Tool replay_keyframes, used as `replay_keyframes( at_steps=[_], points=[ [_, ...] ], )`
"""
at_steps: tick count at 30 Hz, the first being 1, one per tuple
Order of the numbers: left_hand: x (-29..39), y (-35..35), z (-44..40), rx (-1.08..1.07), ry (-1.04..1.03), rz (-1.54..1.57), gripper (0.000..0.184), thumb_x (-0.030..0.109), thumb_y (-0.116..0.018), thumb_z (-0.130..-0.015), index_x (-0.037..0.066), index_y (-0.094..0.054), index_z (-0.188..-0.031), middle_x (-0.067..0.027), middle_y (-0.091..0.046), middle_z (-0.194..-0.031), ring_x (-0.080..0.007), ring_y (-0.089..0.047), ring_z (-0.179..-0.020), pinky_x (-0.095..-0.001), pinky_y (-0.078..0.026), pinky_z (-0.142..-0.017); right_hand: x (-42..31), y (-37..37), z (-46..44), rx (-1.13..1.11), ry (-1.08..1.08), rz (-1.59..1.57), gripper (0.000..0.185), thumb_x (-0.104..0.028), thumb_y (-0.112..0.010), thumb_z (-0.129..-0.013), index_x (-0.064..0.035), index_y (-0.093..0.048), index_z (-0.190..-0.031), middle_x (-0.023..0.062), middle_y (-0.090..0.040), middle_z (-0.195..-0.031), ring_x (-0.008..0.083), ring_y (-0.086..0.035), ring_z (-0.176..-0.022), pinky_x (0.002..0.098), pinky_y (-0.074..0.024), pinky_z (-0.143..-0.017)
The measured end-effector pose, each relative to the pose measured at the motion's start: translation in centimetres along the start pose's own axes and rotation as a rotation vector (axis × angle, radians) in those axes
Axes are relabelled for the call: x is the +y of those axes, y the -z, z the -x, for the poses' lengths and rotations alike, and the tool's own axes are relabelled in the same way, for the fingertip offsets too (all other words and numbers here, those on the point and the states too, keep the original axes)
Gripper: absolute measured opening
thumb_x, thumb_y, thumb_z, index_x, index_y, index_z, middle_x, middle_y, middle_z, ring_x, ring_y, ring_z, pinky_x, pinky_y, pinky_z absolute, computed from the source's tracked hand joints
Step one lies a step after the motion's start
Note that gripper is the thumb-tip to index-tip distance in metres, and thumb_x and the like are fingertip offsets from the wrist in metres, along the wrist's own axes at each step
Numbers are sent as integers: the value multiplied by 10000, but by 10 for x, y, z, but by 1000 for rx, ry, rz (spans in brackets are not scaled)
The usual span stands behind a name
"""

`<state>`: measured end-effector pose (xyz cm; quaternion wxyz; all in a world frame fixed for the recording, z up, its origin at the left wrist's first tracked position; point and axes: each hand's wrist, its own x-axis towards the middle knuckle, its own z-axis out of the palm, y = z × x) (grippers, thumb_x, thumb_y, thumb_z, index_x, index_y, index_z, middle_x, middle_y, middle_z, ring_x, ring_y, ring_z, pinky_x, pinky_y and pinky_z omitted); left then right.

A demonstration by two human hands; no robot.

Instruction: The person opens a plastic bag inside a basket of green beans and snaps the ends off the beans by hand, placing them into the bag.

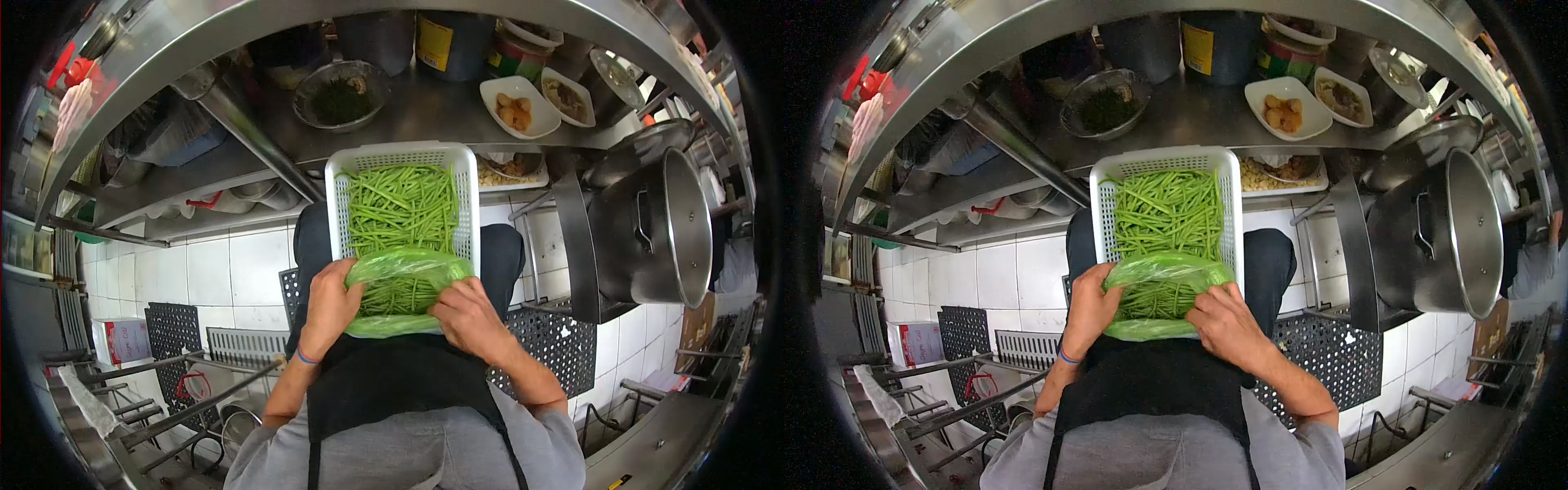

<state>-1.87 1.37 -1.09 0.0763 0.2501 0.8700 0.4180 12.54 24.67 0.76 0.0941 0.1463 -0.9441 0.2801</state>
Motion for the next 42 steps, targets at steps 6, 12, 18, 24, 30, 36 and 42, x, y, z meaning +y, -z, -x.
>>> replay_keyframes(
  at_steps=[6,12,18,24,30,36,42],
  points=[
    [8,9,2,-40,17,7,167,8,-658,-800,-41,-666,-959,-240,-677,-935,-439,-652,-905,-470,-525,-789,-8,6,-13,262,-58,4,241,7,-694,-670,-44,-703,-905,81,-537,-823,277,-573,-825,408,-441,-803],
    [6,6,4,-9,13,21,174,1,-655,-793,-40,-670,-962,-222,-673,-904,-427,-656,-905,-464,-527,-794,-10,15,-2,52,-57,-2,217,-14,-712,-710,-42,-701,-925,81,-569,-849,278,-607,-857,392,-453,-806],
    [21,12,2,-19,35,-60,310,20,-723,-781,-28,-663,-1081,-191,-662,-980,-382,-645,-976,-427,-521,-874,-27,33,-1,-161,-157,-214,190,-12,-687,-800,-16,-670,-989,117,-615,-992,320,-616,-984,434,-476,-909],
    [37,11,-8,-84,-259,-50,384,75,-759,-824,-37,-618,-1163,-165,-655,-969,-353,-642,-960,-418,-509,-893,-17,11,-11,-180,-193,-435,212,68,-605,-793,12,-647,-994,158,-616,-1071,374,-600,-1041,480,-476,-952],
    [-14,-37,-40,-411,345,524,167,160,-558,-1028,3,-607,-1000,17,-626,-831,-55,-579,-674,-241,-470,-571,9,-27,-34,236,-255,-133,259,121,-553,-798,27,-617,-1031,213,-593,-1129,412,-564,-1091,463,-470,-947],
    [-17,-22,-51,-303,343,427,276,179,-703,-927,9,-617,-1126,-53,-602,-950,-131,-572,-854,-263,-473,-709,20,-34,-29,234,-289,-181,368,139,-543,-790,36,-620,-1134,188,-592,-1149,393,-561,-1114,452,-458,-981],
    [56,7,-18,-85,-497,-167,421,123,-784,-771,87,-676,-1177,-133,-579,-1206,-331,-541,-1109,-456,-408,-941,12,0,-25,421,-298,-71,249,135,-579,-751,27,-655,-961,162,-619,-989,385,-580,-967,447,-472,-897]
  ],
)
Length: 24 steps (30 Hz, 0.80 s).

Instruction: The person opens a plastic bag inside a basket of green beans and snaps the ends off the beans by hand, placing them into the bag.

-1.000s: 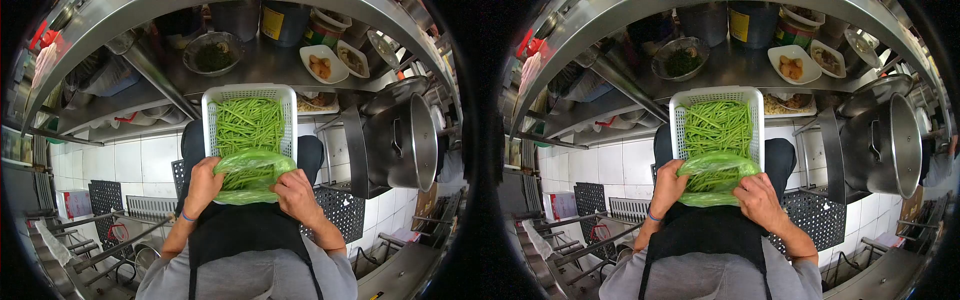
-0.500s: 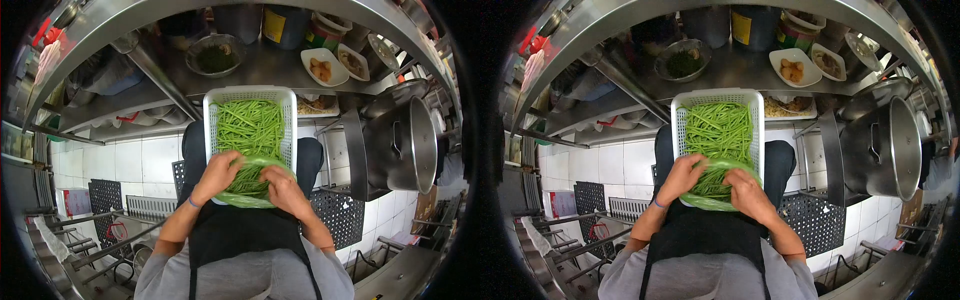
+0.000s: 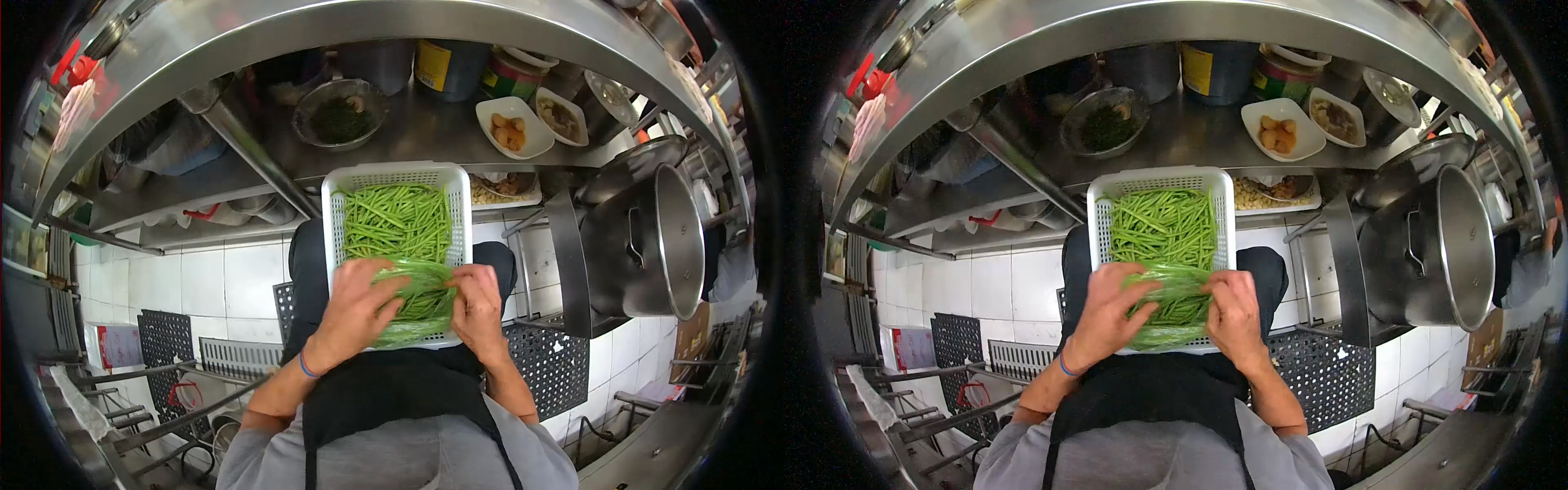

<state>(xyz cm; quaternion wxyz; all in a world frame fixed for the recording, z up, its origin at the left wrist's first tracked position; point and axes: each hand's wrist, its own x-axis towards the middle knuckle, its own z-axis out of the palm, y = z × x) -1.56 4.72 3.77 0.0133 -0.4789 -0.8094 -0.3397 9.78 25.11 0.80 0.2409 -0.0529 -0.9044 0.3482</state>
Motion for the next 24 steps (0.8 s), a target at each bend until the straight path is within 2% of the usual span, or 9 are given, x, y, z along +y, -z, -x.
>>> replay_keyframes(
  at_steps=[3,4,7,11,14,17,20,21,24],
  points=[
    [-2,-25,-3,-196,-10,-41,382,118,-767,-786,83,-687,-1157,-120,-582,-1185,-322,-543,-1078,-446,-414,-910,4,3,1,-34,-38,132,282,98,-622,-755,24,-627,-1027,196,-570,-1024,399,-555,-934,452,-472,-848],
    [-8,-38,-5,-128,-13,-84,276,104,-744,-796,65,-712,-1067,-106,-617,-1109,-312,-554,-1042,-442,-412,-893,1,4,4,-76,-88,164,307,89,-633,-756,25,-615,-1055,208,-556,-1042,404,-554,-941,457,-472,-852],
    [-35,-59,-16,-327,48,-323,182,88,-723,-807,38,-717,-982,-107,-641,-1031,-316,-574,-996,-435,-438,-862,9,-5,20,-140,-180,179,404,74,-660,-748,29,-575,-1140,235,-517,-1082,424,-551,-968,473,-474,-861],
    [-50,-60,-29,-128,124,-56,138,66,-704,-819,11,-706,-946,-121,-640,-953,-337,-584,-945,-434,-469,-817,17,-9,33,-94,-237,94,464,89,-661,-740,38,-546,-1187,249,-510,-1110,443,-552,-1006,481,-480,-866],
    [-36,-51,-34,25,26,-9,167,30,-712,-811,-2,-691,-973,-143,-625,-937,-345,-585,-920,-426,-479,-814,7,-3,26,-72,-206,90,453,95,-656,-740,27,-556,-1177,267,-500,-1146,451,-551,-1039,476,-482,-876],
    [-2,-28,-27,61,16,67,189,21,-719,-808,-4,-680,-991,-152,-627,-958,-351,-585,-917,-418,-482,-830,-11,8,19,13,-176,21,354,104,-649,-745,21,-608,-1087,233,-548,-1084,428,-580,-1007,464,-493,-860],
    [-1,-27,-2,-157,84,104,189,28,-727,-813,4,-680,-995,-147,-624,-970,-354,-592,-943,-424,-488,-835,-5,9,20,-70,-19,-78,230,97,-638,-761,20,-653,-977,185,-588,-960,399,-611,-951,455,-509,-832],
    [-3,-28,6,-233,96,113,191,28,-730,-812,5,-681,-995,-147,-624,-968,-354,-594,-944,-428,-488,-835,-5,5,20,-120,-45,-73,197,88,-634,-769,21,-657,-953,177,-592,-932,391,-615,-934,453,-513,-822],
    [-2,-29,29,-214,160,79,192,49,-747,-813,6,-691,-991,-150,-646,-960,-357,-617,-936,-429,-504,-828,-3,-17,17,-189,-51,3,107,44,-650,-803,2,-670,-900,169,-593,-877,380,-627,-872,447,-523,-751]
  ],
)
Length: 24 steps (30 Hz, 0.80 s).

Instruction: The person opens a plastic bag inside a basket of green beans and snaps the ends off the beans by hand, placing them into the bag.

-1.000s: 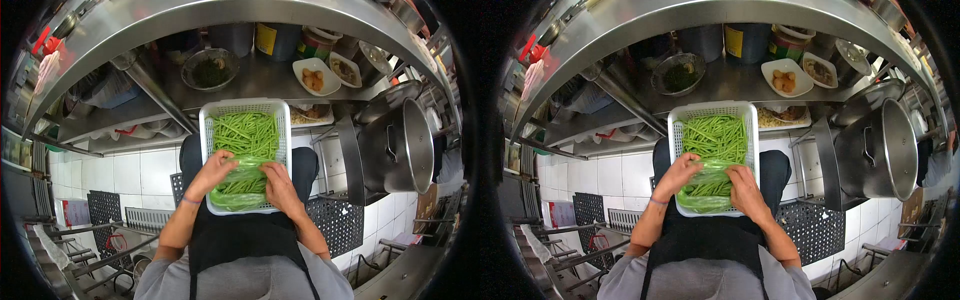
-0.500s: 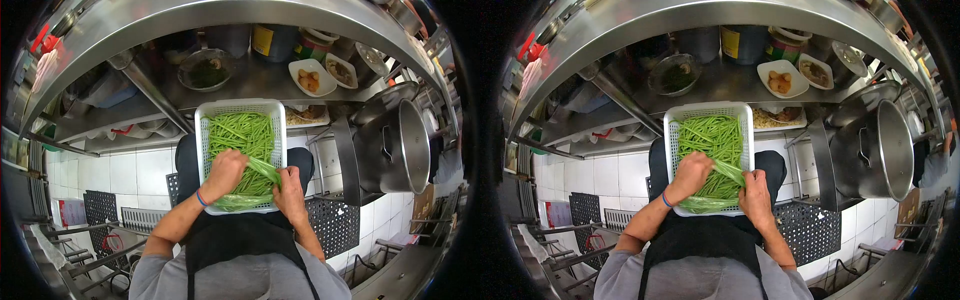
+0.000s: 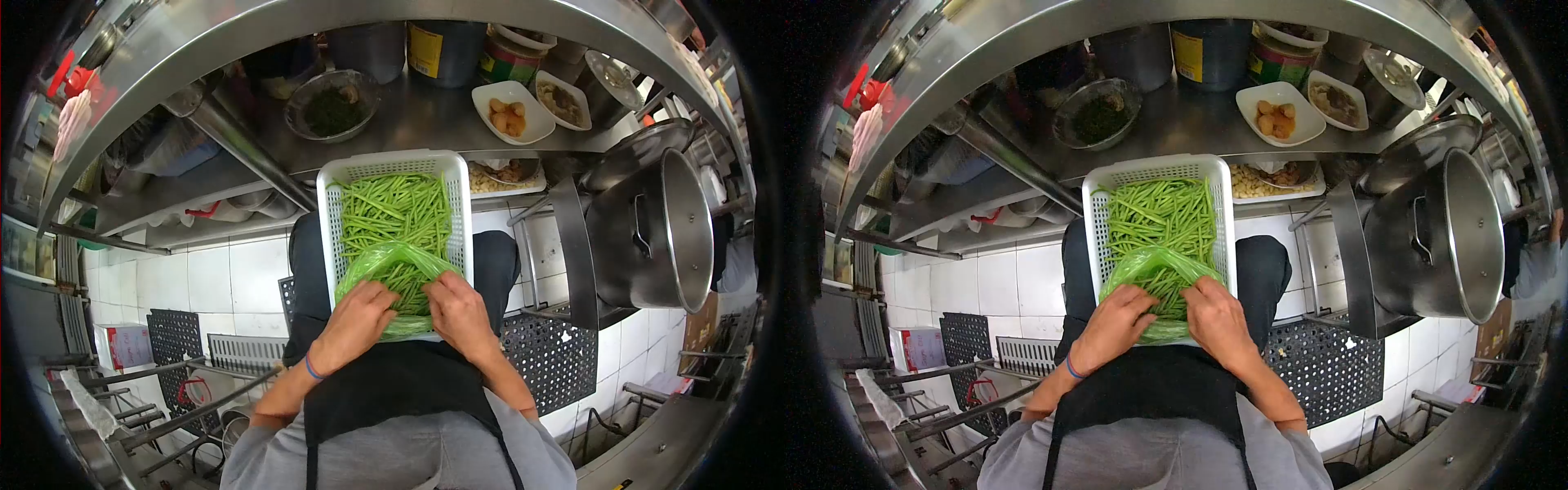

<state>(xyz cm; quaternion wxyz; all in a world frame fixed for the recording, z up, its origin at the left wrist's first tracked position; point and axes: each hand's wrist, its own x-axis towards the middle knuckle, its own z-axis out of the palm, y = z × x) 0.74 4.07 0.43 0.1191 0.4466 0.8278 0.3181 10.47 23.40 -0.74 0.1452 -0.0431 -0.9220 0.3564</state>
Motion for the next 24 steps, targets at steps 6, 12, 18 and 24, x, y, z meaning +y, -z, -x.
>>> replay_keyframes(
  at_steps=[6,12,18,24],
  points=[
    [7,26,17,194,27,162,175,44,-753,-838,6,-713,-1004,-140,-680,-912,-315,-666,-848,-388,-537,-751,1,-7,-7,-67,13,161,79,27,-677,-813,6,-686,-889,160,-598,-862,346,-635,-792,398,-528,-695],
    [14,34,11,118,224,467,192,111,-723,-913,-17,-713,-1056,-99,-652,-866,-190,-605,-689,-303,-494,-611,-21,15,-18,-67,-119,-634,136,-40,-741,-877,35,-686,-977,101,-666,-874,177,-635,-758,278,-513,-695],
    [-2,-4,16,-68,336,772,279,257,-663,-994,-6,-716,-1071,-18,-657,-822,-76,-558,-726,-270,-464,-628,-17,-8,-6,-69,-474,-1052,151,-33,-708,-928,26,-659,-1058,51,-695,-912,105,-643,-810,236,-530,-719],
    [-13,-2,10,-181,403,886,342,335,-621,-1021,8,-719,-1008,60,-562,-729,-27,-454,-669,-233,-381,-573,-5,-25,-2,-10,-415,-888,124,-66,-725,-925,23,-692,-1005,42,-714,-904,89,-650,-838,246,-526,-719]
  ],
)
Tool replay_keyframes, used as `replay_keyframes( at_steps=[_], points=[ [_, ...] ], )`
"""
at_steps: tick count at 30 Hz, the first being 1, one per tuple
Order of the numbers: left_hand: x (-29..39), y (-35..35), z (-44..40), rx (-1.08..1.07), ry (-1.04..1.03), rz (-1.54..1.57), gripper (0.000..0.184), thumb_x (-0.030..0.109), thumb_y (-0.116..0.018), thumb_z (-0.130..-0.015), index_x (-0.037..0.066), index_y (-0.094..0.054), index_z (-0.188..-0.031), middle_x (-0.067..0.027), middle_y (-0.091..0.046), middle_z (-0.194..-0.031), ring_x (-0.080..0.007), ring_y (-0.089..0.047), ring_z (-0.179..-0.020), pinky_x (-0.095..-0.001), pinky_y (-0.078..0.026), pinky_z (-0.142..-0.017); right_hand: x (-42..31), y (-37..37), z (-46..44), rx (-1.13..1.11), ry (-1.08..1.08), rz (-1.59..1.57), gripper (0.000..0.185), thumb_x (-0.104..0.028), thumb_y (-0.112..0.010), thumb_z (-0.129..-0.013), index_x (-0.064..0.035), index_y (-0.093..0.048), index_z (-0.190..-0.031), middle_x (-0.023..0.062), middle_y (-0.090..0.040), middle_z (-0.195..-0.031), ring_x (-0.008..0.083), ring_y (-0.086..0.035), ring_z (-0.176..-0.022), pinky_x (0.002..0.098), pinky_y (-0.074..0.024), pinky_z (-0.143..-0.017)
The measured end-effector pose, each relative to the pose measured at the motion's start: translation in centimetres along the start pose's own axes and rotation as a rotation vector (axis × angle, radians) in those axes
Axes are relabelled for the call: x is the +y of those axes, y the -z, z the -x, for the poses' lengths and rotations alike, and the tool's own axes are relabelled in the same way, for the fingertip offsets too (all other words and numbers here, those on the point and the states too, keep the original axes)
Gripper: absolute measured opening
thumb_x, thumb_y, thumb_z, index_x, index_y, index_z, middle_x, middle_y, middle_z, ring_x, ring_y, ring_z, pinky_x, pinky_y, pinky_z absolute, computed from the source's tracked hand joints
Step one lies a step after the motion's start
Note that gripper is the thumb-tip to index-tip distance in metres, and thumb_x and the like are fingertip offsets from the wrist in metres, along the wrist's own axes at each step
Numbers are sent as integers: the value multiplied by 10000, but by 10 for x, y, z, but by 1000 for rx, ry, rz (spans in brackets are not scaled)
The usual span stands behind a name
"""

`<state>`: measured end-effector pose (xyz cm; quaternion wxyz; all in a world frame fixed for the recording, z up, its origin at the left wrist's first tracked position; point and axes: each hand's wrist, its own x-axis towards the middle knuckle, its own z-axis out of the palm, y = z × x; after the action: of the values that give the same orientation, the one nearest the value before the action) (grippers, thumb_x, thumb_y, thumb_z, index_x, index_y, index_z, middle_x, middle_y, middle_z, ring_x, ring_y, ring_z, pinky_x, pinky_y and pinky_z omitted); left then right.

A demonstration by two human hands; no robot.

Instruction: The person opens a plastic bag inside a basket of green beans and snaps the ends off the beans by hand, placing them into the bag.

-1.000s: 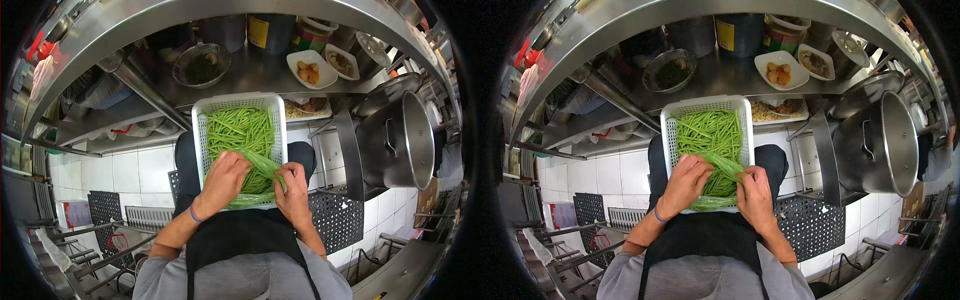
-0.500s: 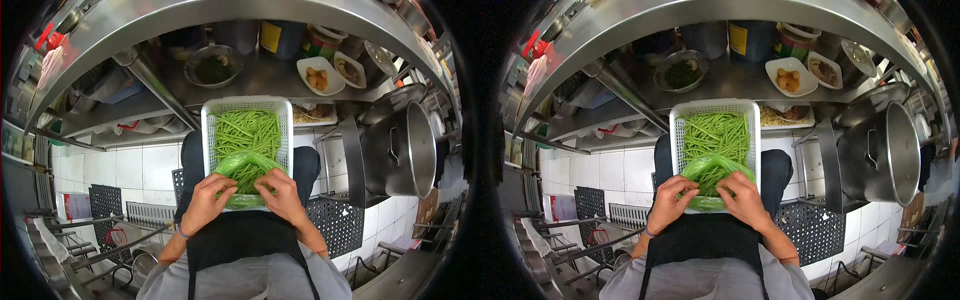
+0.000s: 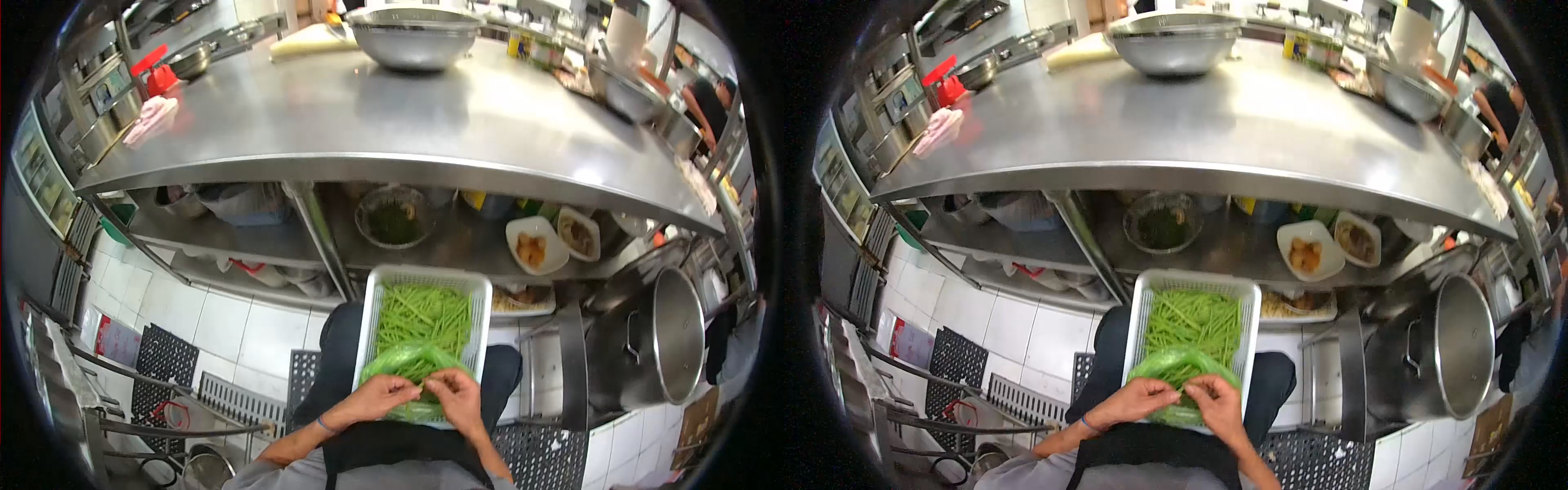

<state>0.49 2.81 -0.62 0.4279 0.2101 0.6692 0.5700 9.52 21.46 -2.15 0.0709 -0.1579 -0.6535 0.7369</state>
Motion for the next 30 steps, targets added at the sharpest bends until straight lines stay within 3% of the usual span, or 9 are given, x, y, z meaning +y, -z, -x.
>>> replay_keyframes(
  at_steps=[5,10,13,14,17,19,21,24,30],
  points=[
    [4,11,-4,39,76,205,342,346,-613,-1023,29,-714,-945,66,-507,-659,-38,-422,-580,-222,-334,-518,-25,3,-7,47,481,540,87,-10,-693,-875,26,-705,-953,182,-691,-877,330,-682,-814,374,-538,-738],
    [6,8,-4,12,39,163,327,359,-633,-1012,49,-706,-937,71,-527,-693,-31,-430,-595,-207,-350,-537,-10,-1,-9,125,644,637,57,-2,-695,-856,10,-666,-904,165,-659,-832,316,-660,-739,390,-531,-690],
    [-6,1,-9,-50,-1,211,317,362,-639,-1009,56,-696,-949,79,-539,-730,-23,-431,-629,-198,-351,-553,-17,-6,-4,175,562,606,58,3,-687,-844,11,-645,-883,171,-639,-809,317,-641,-677,384,-524,-631],
    [-7,-2,-9,-76,-26,164,314,367,-644,-1005,59,-685,-962,84,-541,-765,-15,-428,-663,-197,-351,-569,-7,-3,-7,226,633,618,48,-1,-679,-852,12,-637,-872,128,-629,-755,224,-627,-620,336,-505,-571],
    [-2,-8,-6,-198,-59,170,319,377,-652,-998,61,-683,-968,83,-544,-777,-12,-430,-676,-195,-353,-580,-4,6,-10,400,394,425,62,-15,-665,-893,14,-631,-850,68,-627,-732,120,-600,-627,284,-484,-556],
    [-3,-5,-6,-141,-43,202,294,332,-650,-1004,40,-682,-996,62,-588,-804,-20,-471,-692,-201,-384,-595,-9,18,-11,298,113,-106,99,-24,-566,-971,33,-639,-935,65,-652,-796,99,-573,-636,255,-496,-590],
    [0,-2,-8,-49,-57,277,267,292,-658,-1002,25,-680,-1006,45,-614,-821,-24,-501,-708,-204,-412,-611,-4,22,-13,160,88,-439,151,-28,-532,-991,52,-649,-1043,93,-667,-882,123,-589,-674,275,-515,-601],
    [5,-5,-10,12,-102,378,212,216,-680,-988,7,-676,-1020,19,-640,-845,-36,-546,-737,-209,-452,-645,12,22,-10,-12,-76,-450,177,-18,-512,-992,68,-645,-1072,97,-655,-878,154,-589,-696,347,-559,-628],
    [-9,-4,-15,245,-197,83,189,164,-727,-951,-9,-681,-1011,17,-651,-806,-37,-577,-719,-211,-472,-627,22,8,1,-316,-150,-87,283,-192,-564,-1046,23,-648,-1211,19,-649,-929,75,-558,-757,226,-465,-686]
  ],
)
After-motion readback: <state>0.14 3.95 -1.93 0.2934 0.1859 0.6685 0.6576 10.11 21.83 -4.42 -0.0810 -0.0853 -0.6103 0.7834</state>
